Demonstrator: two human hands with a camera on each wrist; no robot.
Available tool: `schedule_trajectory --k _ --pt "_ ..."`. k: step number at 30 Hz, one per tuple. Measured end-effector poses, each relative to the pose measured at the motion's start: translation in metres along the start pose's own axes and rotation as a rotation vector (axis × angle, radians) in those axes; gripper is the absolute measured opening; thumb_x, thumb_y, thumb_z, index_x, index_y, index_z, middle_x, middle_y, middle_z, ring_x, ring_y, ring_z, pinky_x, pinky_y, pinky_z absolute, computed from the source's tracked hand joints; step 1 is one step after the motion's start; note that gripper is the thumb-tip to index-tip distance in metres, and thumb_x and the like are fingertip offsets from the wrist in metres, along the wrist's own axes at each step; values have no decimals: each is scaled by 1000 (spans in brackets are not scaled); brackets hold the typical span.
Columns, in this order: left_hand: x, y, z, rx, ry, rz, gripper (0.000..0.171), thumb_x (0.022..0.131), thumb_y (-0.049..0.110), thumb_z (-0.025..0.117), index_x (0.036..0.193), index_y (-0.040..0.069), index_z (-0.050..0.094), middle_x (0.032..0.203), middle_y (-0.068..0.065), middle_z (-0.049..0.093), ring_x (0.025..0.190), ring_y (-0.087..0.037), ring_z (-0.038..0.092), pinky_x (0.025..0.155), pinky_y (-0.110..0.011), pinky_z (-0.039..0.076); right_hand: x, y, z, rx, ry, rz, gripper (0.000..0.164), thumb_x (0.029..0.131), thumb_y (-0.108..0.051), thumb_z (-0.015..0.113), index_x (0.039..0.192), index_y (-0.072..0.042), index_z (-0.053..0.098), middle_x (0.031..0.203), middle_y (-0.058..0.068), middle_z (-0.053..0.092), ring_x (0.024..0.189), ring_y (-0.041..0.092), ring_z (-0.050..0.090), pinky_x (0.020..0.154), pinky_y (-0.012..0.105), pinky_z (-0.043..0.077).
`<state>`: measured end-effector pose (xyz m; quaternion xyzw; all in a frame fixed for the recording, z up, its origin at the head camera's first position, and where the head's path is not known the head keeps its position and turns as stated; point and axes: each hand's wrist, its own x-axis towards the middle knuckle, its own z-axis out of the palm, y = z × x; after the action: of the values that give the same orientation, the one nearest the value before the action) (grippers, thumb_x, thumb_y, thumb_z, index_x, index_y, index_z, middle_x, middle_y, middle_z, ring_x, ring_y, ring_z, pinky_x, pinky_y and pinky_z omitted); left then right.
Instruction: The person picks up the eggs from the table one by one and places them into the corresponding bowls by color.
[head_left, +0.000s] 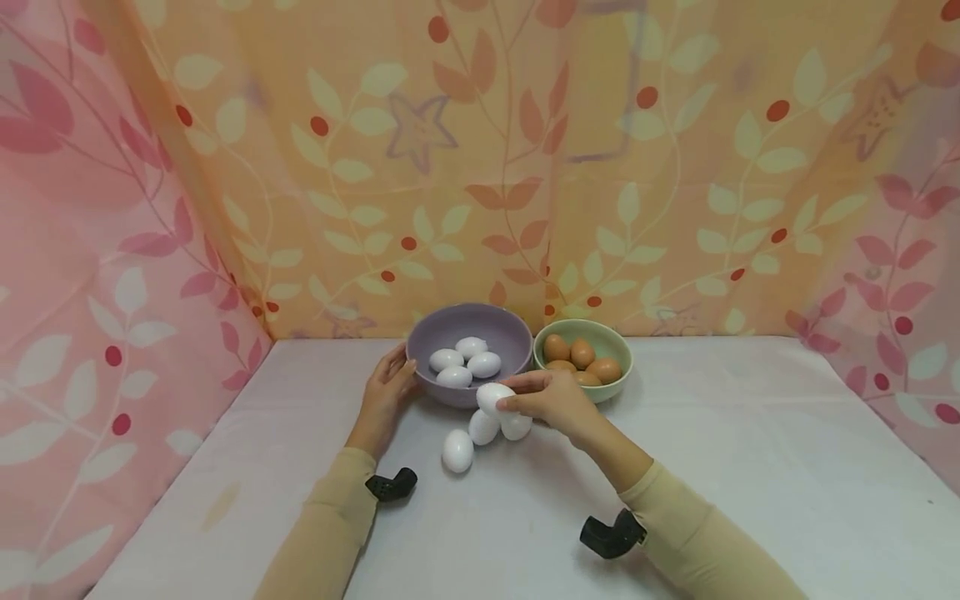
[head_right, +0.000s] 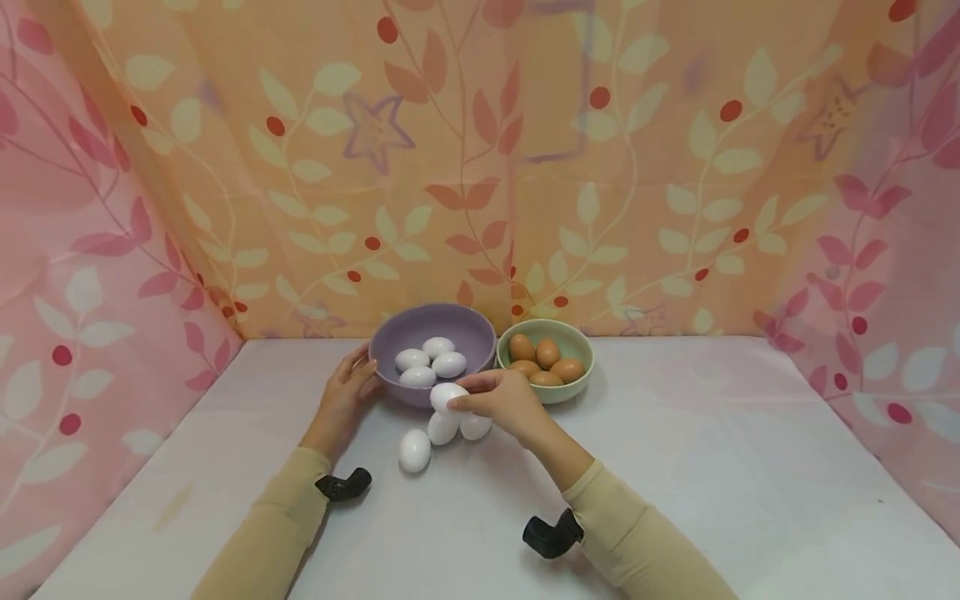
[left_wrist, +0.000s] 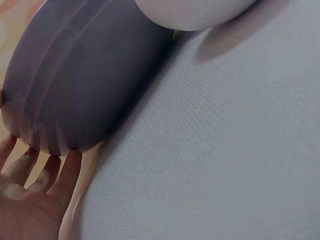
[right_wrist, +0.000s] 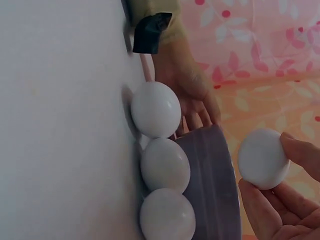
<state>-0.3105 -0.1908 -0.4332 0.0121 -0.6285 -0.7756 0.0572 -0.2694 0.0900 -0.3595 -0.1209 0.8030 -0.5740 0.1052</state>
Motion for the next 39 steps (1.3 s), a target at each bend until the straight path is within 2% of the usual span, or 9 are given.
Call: schedule_trajectory --k 3,5,8,15,24,32,39 --pt "0 -1 -1 6 -7 2 58 101 20 59 153 12 36 160 -10 35 141 -22 41 94 -20 51 14 -10 1 11 19 22 39 78 -25 85 113 -9 75 108 4 76 86 6 66 74 20 55" --pt "0 -2 -1 1 -5 10 57 101 21 59 153 12 37 160 -10 36 141 -22 42 93 -20 51 23 -16 2 22 31 24 42 77 -27 85 114 -10 75 112 4 75 95 9 69 83 25 58" --pt "1 -2 -2 -6 -9 23 58 100 20 60 153 10 37 159 -12 36 141 -24 42 91 -19 52 35 -24 2 51 28 20 43 78 -26 85 116 -10 74 117 6 74 101 13 70 90 33 58" --pt "1 -4 -2 -25 -32 27 58 100 21 60 153 10 36 159 -11 37 140 -24 43 94 -21 52 61 -31 7 -51 38 -17 42 78 -26 85 115 -10 75 115 7 74 91 11 69 81 26 57" --pt "-1 -1 -1 -14 -16 31 56 100 22 60 152 12 38 158 -9 38 139 -22 44 95 -21 51 87 -31 21 -5 59 -23 40 77 -20 86 113 -6 75 120 11 72 96 15 70 86 28 58" --pt "-1 -3 1 13 -2 28 56 101 20 59 152 11 37 159 -11 37 141 -23 42 93 -18 51 101 -25 28 -229 145 2 39 73 -30 88 108 -17 78 107 1 77 108 16 66 86 27 54" --pt "0 -1 -1 43 -3 34 56 101 23 59 152 12 38 160 -10 36 141 -22 41 96 -22 49 110 -19 32 -262 122 -38 40 77 -27 86 111 -10 77 109 7 77 106 19 69 88 28 56"
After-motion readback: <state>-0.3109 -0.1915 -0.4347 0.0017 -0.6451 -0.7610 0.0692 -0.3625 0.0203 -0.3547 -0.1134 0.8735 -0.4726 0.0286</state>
